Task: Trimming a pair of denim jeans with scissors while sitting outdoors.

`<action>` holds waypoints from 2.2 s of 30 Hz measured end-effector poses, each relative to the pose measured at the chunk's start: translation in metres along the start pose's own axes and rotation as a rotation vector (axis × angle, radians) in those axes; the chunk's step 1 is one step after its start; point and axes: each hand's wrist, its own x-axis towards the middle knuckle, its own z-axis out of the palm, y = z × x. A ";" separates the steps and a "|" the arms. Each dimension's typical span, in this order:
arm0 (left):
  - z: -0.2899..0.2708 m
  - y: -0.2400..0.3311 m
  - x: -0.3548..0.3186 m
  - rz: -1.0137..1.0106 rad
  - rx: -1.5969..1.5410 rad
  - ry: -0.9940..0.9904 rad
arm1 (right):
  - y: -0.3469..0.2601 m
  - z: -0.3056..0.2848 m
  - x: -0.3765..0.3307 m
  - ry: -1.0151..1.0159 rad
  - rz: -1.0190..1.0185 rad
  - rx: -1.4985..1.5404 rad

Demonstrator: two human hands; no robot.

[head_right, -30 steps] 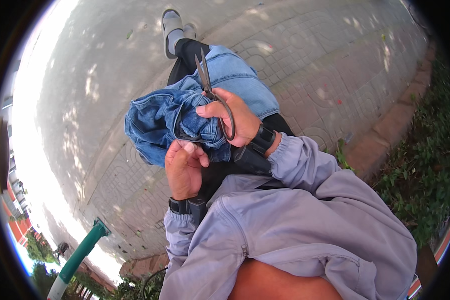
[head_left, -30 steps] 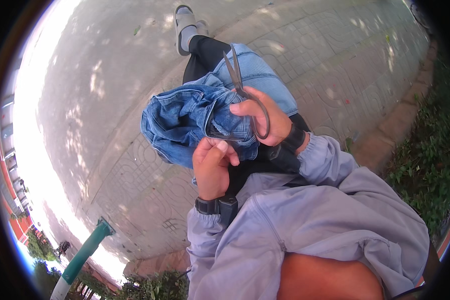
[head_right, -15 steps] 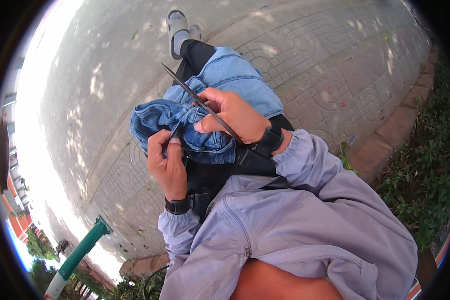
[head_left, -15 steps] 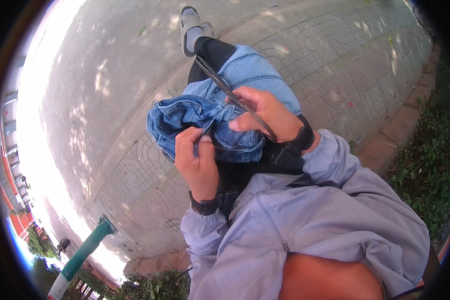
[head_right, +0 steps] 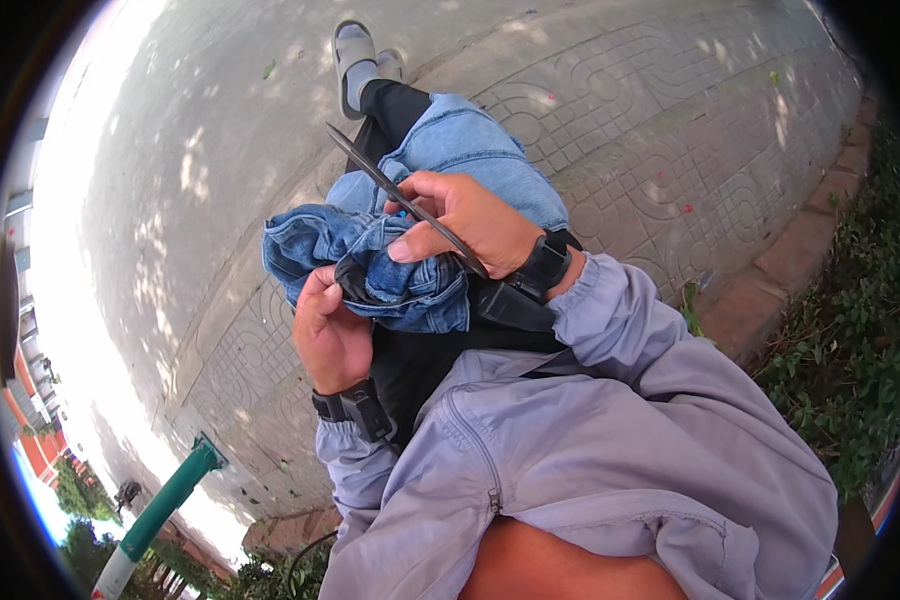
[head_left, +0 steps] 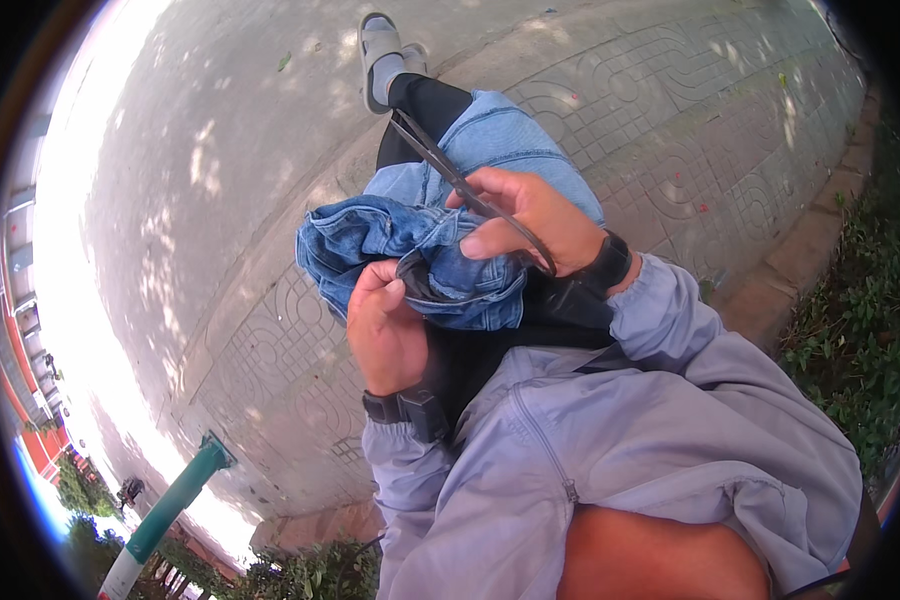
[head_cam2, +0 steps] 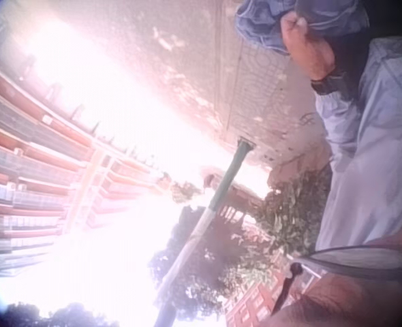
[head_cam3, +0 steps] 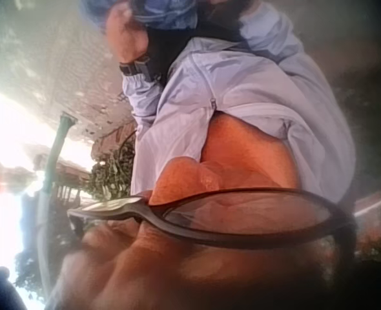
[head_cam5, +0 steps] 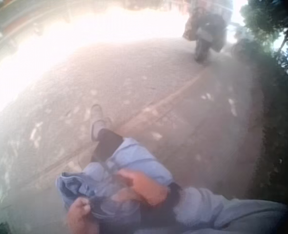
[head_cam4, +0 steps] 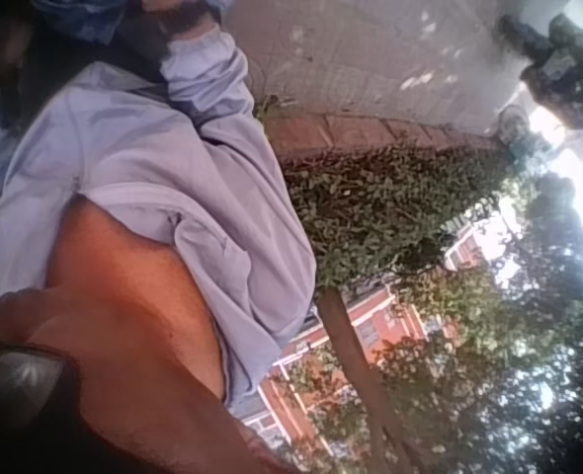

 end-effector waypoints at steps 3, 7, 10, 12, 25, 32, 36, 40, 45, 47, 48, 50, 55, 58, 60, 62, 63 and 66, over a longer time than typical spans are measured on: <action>0.002 -0.002 0.001 0.012 -0.028 0.042 | 0.004 -0.004 -0.001 0.011 0.009 0.099; 0.016 -0.006 0.000 0.236 0.293 0.208 | 0.012 -0.010 0.003 0.033 -0.046 0.007; 0.018 -0.004 -0.002 0.534 0.741 0.265 | 0.011 -0.004 0.000 0.024 -0.068 0.039; 0.033 0.005 -0.005 0.851 1.212 0.162 | 0.011 -0.003 -0.003 0.019 -0.089 -0.012; 0.040 0.004 -0.003 0.825 1.284 0.085 | 0.019 0.006 -0.004 -0.053 -0.035 -0.122; 0.032 0.008 -0.001 0.879 1.424 0.063 | 0.023 0.011 -0.005 -0.025 -0.149 -0.131; 0.031 0.006 0.003 0.898 1.448 0.078 | 0.025 0.012 -0.005 -0.033 -0.140 -0.123; 0.032 0.005 0.005 0.835 1.403 0.089 | 0.026 0.012 -0.006 -0.085 -0.109 -0.050; 0.029 0.012 0.006 0.657 1.257 -0.024 | 0.026 0.009 -0.006 -0.100 -0.070 -0.011; 0.029 0.012 0.007 0.644 1.242 -0.031 | 0.027 0.008 -0.005 -0.102 -0.065 -0.011; 0.028 0.012 0.007 0.632 1.226 -0.038 | 0.027 0.007 -0.005 -0.100 -0.056 -0.013; 0.027 0.012 0.006 0.642 1.225 -0.047 | 0.027 0.007 -0.005 -0.096 -0.047 -0.014; 0.027 0.010 0.005 0.678 1.258 -0.050 | 0.025 0.008 -0.005 -0.090 -0.042 -0.011; 0.028 0.010 0.005 0.704 1.245 -0.050 | 0.025 0.008 -0.005 -0.095 -0.056 -0.066; 0.026 0.010 0.005 0.693 1.264 -0.035 | 0.029 0.006 -0.003 -0.108 -0.074 -0.096; 0.026 0.010 0.005 0.692 1.305 -0.034 | 0.031 0.005 -0.004 -0.114 -0.093 -0.127; 0.026 0.009 0.006 0.691 1.348 -0.030 | 0.031 0.006 -0.005 -0.120 -0.102 -0.121; 0.025 0.006 0.003 0.701 1.323 0.043 | 0.027 0.009 -0.008 -0.113 -0.094 -0.074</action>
